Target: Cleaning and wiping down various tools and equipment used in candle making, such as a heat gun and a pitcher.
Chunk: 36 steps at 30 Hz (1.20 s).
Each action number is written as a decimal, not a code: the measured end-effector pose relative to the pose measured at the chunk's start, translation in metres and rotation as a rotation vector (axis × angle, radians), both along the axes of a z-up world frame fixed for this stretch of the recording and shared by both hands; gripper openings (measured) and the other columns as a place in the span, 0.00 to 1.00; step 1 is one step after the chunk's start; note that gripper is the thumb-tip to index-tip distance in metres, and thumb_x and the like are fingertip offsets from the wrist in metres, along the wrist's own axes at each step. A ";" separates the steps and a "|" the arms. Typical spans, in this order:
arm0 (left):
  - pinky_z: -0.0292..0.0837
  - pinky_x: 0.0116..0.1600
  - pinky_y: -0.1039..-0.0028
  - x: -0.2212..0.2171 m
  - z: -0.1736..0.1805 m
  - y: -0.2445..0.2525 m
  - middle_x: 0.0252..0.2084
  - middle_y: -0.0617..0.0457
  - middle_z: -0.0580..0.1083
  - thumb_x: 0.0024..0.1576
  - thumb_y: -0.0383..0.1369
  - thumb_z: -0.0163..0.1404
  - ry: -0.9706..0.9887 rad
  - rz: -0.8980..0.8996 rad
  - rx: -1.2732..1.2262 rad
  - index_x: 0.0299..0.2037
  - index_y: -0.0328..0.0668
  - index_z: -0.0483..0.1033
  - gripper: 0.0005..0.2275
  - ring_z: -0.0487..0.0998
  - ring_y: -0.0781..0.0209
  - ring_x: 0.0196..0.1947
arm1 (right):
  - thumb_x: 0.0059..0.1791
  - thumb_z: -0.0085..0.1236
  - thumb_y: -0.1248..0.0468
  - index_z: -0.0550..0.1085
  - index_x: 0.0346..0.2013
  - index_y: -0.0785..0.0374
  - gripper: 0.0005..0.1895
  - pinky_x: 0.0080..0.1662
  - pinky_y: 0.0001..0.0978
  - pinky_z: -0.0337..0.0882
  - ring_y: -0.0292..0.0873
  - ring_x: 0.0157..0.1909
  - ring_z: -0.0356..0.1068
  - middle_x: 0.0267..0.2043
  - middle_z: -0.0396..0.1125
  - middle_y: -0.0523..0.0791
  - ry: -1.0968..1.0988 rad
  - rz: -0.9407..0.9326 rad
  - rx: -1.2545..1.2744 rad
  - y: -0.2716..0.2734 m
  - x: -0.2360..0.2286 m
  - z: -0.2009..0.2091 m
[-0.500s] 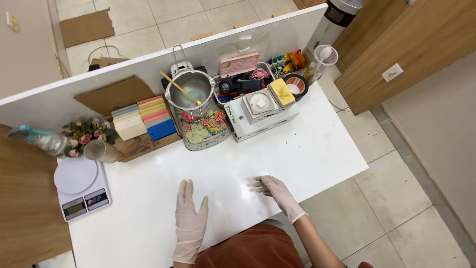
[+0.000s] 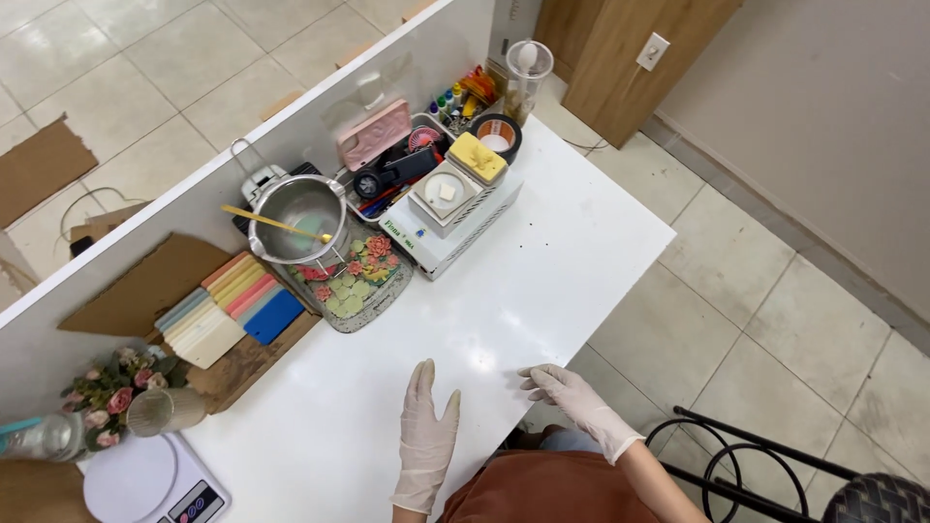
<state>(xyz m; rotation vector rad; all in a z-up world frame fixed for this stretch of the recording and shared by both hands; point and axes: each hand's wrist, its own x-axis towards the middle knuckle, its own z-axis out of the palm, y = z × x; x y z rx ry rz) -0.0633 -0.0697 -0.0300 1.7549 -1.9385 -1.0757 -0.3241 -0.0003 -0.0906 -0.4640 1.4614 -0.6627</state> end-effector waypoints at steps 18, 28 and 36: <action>0.60 0.69 0.62 -0.119 -0.004 0.011 0.67 0.37 0.64 0.57 0.35 0.54 -0.101 0.208 -0.082 0.67 0.34 0.61 0.28 0.63 0.42 0.67 | 0.55 0.44 0.50 0.78 0.55 0.60 0.23 0.53 0.30 0.71 0.37 0.47 0.73 0.47 0.76 0.43 0.039 0.017 -0.028 -0.034 -0.154 -0.012; 0.65 0.66 0.63 -0.258 0.023 0.030 0.66 0.39 0.66 0.56 0.34 0.53 -0.111 0.442 -0.110 0.67 0.35 0.62 0.28 0.69 0.44 0.64 | 0.55 0.47 0.50 0.77 0.56 0.61 0.23 0.53 0.32 0.70 0.38 0.49 0.74 0.50 0.76 0.44 0.085 -0.052 -0.025 -0.068 -0.354 -0.044; 0.64 0.66 0.63 -0.255 0.019 0.001 0.65 0.38 0.66 0.57 0.33 0.53 -0.083 0.542 -0.104 0.68 0.34 0.60 0.28 0.69 0.44 0.64 | 0.55 0.47 0.49 0.78 0.54 0.60 0.23 0.53 0.32 0.70 0.37 0.47 0.74 0.49 0.77 0.44 0.047 0.092 -0.103 -0.118 -0.331 -0.040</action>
